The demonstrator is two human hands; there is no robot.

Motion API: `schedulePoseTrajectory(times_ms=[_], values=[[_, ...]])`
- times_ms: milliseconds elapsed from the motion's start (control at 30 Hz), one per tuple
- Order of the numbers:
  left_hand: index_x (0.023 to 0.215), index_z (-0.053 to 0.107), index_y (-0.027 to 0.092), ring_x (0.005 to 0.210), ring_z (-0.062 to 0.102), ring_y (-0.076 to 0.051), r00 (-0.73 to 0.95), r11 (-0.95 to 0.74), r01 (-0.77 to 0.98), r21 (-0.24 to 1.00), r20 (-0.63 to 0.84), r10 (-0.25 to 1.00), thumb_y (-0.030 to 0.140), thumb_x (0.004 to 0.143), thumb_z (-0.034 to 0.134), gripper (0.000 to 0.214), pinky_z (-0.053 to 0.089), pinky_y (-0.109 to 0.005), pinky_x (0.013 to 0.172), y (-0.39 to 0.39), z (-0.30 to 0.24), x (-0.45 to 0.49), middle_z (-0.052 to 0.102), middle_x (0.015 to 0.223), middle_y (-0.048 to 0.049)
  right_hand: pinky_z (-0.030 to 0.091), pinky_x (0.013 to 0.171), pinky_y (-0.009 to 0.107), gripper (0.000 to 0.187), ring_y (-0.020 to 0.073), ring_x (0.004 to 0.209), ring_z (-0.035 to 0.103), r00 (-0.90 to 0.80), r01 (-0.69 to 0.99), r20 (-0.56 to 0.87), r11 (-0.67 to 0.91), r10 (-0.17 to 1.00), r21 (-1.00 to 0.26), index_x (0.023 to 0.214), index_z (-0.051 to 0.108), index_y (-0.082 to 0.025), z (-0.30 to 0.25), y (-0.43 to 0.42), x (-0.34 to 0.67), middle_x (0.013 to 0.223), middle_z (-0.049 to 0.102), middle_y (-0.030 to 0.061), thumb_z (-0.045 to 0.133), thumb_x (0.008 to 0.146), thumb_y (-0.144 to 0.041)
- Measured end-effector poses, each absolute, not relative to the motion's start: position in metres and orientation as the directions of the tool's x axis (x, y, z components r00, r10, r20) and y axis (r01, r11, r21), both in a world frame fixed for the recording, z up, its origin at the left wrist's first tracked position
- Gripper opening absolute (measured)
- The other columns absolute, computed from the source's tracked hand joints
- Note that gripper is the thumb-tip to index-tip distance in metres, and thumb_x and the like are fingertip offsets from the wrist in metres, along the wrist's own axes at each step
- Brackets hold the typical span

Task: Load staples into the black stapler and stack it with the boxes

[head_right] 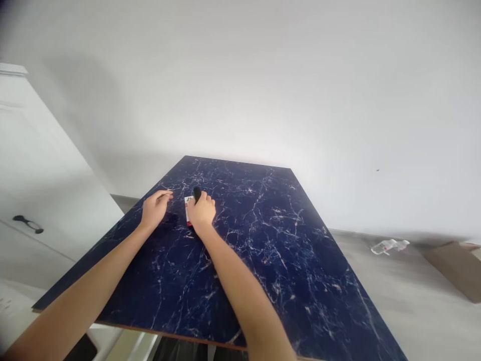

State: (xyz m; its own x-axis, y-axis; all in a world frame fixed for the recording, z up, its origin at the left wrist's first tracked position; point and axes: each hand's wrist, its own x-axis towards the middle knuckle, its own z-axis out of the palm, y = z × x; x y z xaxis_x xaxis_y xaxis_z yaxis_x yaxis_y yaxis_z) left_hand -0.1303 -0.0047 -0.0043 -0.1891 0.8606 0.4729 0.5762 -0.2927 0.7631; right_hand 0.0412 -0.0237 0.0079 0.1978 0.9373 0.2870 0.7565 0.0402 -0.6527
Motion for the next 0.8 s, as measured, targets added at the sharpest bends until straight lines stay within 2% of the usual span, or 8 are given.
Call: schedulePoseTrajectory(times_ms=[100, 267, 400, 467, 533, 667, 733, 800], values=[[0.102, 0.074, 0.022, 0.104, 0.071, -0.025, -0.182, -0.265, 0.614, 0.744, 0.46, 0.869, 0.033, 0.092, 0.05, 0.029, 0.052, -0.035, 0.098, 0.004, -0.009, -0.142, 0.077, 0.11, -0.0056, 0.042, 0.095, 0.044, 0.039, 0.0341, 0.108, 0.06, 0.253, 0.662, 0.281, 0.046, 0.926, -0.748, 0.131, 0.057, -0.012, 0.001, -0.016, -0.007, 0.12, 0.068, 0.019, 0.045, 0.101, -0.034], [0.101, 0.076, 0.023, 0.098, 0.071, -0.025, -0.125, -0.242, 0.644, 0.726, 0.411, 0.903, 0.029, 0.087, 0.055, 0.025, 0.053, -0.037, 0.095, 0.013, -0.01, -0.159, 0.075, 0.112, -0.0053, 0.04, 0.103, 0.045, 0.044, 0.0347, 0.117, 0.057, 0.246, 0.532, 0.302, 0.133, 0.921, -0.836, 0.137, 0.056, -0.011, -0.011, -0.011, -0.028, 0.131, 0.063, 0.02, 0.043, 0.103, -0.037], [0.108, 0.072, 0.021, 0.108, 0.068, -0.024, -0.133, -0.28, 0.668, 0.69, 0.481, 0.867, 0.03, 0.093, 0.048, 0.03, 0.049, -0.036, 0.101, 0.01, -0.005, -0.159, 0.072, 0.118, -0.0067, 0.042, 0.105, 0.039, 0.044, 0.0284, 0.123, 0.057, 0.315, 0.42, 0.299, 0.15, 0.901, -0.895, 0.132, 0.057, -0.01, -0.012, -0.008, -0.018, 0.131, 0.062, 0.0188, 0.03, 0.107, -0.035], [0.109, 0.071, 0.018, 0.109, 0.067, -0.024, -0.092, -0.315, 0.693, 0.648, 0.513, 0.853, 0.031, 0.095, 0.045, 0.032, 0.05, -0.037, 0.1, 0.007, -0.005, -0.153, 0.072, 0.116, -0.0091, 0.045, 0.101, 0.035, 0.044, 0.0242, 0.118, 0.06, 0.343, 0.374, 0.303, 0.167, 0.889, -0.912, 0.126, 0.057, -0.012, -0.009, -0.014, -0.013, 0.126, 0.065, 0.0167, 0.023, 0.107, -0.032], [0.111, 0.071, 0.018, 0.112, 0.066, -0.026, -0.025, -0.35, 0.712, 0.609, 0.519, 0.854, 0.034, 0.094, 0.049, 0.032, 0.048, -0.04, 0.103, 0.006, -0.008, -0.146, 0.071, 0.117, -0.0107, 0.049, 0.094, 0.032, 0.043, 0.0208, 0.108, 0.064, 0.33, 0.332, 0.33, 0.219, 0.884, -0.918, 0.12, 0.059, -0.016, -0.007, -0.027, -0.006, 0.117, 0.068, 0.0125, 0.021, 0.107, -0.032], [0.122, 0.067, 0.018, 0.134, 0.052, -0.032, 0.091, -0.398, 0.728, 0.558, 0.496, 0.864, 0.043, 0.09, 0.059, 0.041, 0.036, -0.048, 0.116, 0.007, -0.015, -0.136, 0.063, 0.136, -0.0135, 0.051, 0.086, 0.03, 0.029, 0.019, 0.092, 0.067, 0.108, 0.258, 0.448, 0.41, 0.888, -0.875, 0.105, 0.064, -0.022, -0.01, -0.068, 0.019, 0.101, 0.071, 0.0045, 0.038, 0.104, -0.034], [0.132, 0.062, 0.017, 0.14, 0.046, -0.034, 0.165, -0.424, 0.737, 0.526, 0.469, 0.868, 0.047, 0.091, 0.059, 0.05, 0.033, -0.051, 0.117, 0.005, -0.014, -0.135, 0.057, 0.145, -0.0152, 0.052, 0.082, 0.031, 0.021, 0.0192, 0.088, 0.067, 0.031, 0.278, 0.447, 0.422, 0.894, -0.863, 0.103, 0.065, -0.023, -0.013, -0.083, 0.036, 0.099, 0.071, 0.0037, 0.046, 0.1, -0.031], [0.138, 0.058, 0.018, 0.138, 0.047, -0.035, 0.26, -0.473, 0.733, 0.489, 0.44, 0.859, 0.05, 0.089, 0.062, 0.058, 0.034, -0.053, 0.116, 0.002, -0.009, -0.136, 0.057, 0.145, -0.0149, 0.052, 0.081, 0.031, 0.019, 0.0196, 0.087, 0.067, 0.024, 0.314, 0.426, 0.398, 0.904, -0.862, 0.102, 0.066, -0.023, -0.016, -0.09, 0.052, 0.099, 0.071, 0.0043, 0.049, 0.097, -0.028]])
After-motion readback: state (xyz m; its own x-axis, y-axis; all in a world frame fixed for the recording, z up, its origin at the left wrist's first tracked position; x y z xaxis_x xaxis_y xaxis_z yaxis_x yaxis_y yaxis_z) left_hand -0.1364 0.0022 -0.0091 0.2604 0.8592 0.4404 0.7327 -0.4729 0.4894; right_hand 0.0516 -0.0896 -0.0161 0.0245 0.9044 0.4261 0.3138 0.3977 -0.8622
